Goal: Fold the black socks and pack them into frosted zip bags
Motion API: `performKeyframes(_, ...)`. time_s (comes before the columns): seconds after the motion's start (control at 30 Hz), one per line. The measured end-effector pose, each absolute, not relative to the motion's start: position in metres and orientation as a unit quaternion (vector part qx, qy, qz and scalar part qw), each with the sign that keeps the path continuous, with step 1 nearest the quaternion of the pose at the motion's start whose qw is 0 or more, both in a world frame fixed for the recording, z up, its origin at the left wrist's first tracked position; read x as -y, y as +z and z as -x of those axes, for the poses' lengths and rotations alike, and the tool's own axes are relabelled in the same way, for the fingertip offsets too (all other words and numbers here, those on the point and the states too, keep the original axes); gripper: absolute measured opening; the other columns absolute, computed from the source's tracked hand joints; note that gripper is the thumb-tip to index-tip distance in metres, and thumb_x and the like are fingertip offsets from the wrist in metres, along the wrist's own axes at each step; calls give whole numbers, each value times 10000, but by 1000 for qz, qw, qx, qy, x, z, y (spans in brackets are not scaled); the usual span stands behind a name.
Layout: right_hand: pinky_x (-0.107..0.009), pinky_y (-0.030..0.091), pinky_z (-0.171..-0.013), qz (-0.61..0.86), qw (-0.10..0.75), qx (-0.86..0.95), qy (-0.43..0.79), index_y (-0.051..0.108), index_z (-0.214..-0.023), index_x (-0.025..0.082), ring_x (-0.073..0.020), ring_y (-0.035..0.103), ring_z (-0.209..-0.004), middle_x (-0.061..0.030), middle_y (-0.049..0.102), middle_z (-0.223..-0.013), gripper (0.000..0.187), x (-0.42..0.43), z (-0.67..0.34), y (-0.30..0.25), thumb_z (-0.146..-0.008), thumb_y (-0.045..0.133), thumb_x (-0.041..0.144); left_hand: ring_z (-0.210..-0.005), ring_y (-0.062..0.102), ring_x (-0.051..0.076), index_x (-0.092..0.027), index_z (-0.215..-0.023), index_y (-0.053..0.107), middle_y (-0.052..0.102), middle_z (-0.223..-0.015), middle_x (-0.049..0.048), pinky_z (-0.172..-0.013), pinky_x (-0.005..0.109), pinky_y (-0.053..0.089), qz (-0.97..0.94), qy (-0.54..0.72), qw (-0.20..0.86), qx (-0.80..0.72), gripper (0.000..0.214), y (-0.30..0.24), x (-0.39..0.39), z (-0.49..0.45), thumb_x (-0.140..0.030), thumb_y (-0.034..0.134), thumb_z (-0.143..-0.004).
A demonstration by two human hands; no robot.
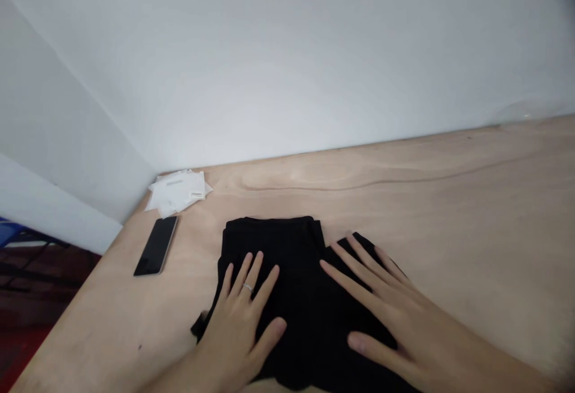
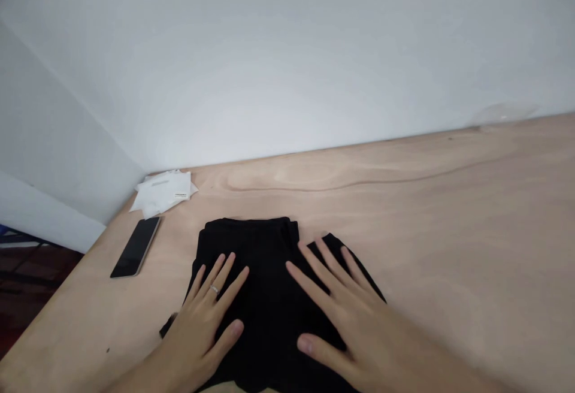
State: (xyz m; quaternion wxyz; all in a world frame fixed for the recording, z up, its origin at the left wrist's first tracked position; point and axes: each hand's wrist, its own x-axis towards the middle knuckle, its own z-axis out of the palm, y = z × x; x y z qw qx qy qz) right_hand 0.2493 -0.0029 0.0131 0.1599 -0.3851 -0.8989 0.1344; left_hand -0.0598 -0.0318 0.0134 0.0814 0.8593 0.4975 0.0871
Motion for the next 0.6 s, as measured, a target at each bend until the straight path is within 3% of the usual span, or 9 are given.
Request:
performKeyframes(0.1,-725,204,-1181,325,156,918,166,94,-1645,328,-417,97,-1544,-78,135,-1701,818,-6,-226,19,-992,559,494,-1573,128,369,-316,-1654,71,91,-1722,99,-1208,692,204,-865,83,88,-487,735,19,16,48,-485,449,-1046)
performKeyframes(0.27,-753,115,-1172,315,83,916,232,201,-1631,309,-430,10,-1543,-120,123,-1701,883,-33,-206,2,-919,622,619,-1561,76,443,-249,-1639,217,100,-1711,159,-1178,766,113,-858,42,128,-495,941,6,-7,42,-655,625,-895)
performKeyframes(0.4,-749,110,-1171,327,60,915,227,249,-1624,315,-428,17,-1544,-146,119,-1697,859,-45,-206,-5,-917,597,658,-1566,68,424,-269,-1640,211,89,-1716,135,-1197,739,99,-857,39,145,-492,936,-2,-10,47,-646,633,-894)
performKeyframes(0.6,-710,114,-1196,365,102,908,179,351,-1599,245,-429,43,-1546,-163,134,-1694,846,-66,-198,-11,-914,579,685,-1568,58,422,-271,-1646,181,84,-1717,132,-1194,744,88,-859,47,139,-490,935,-1,-8,48,-668,597,-909)
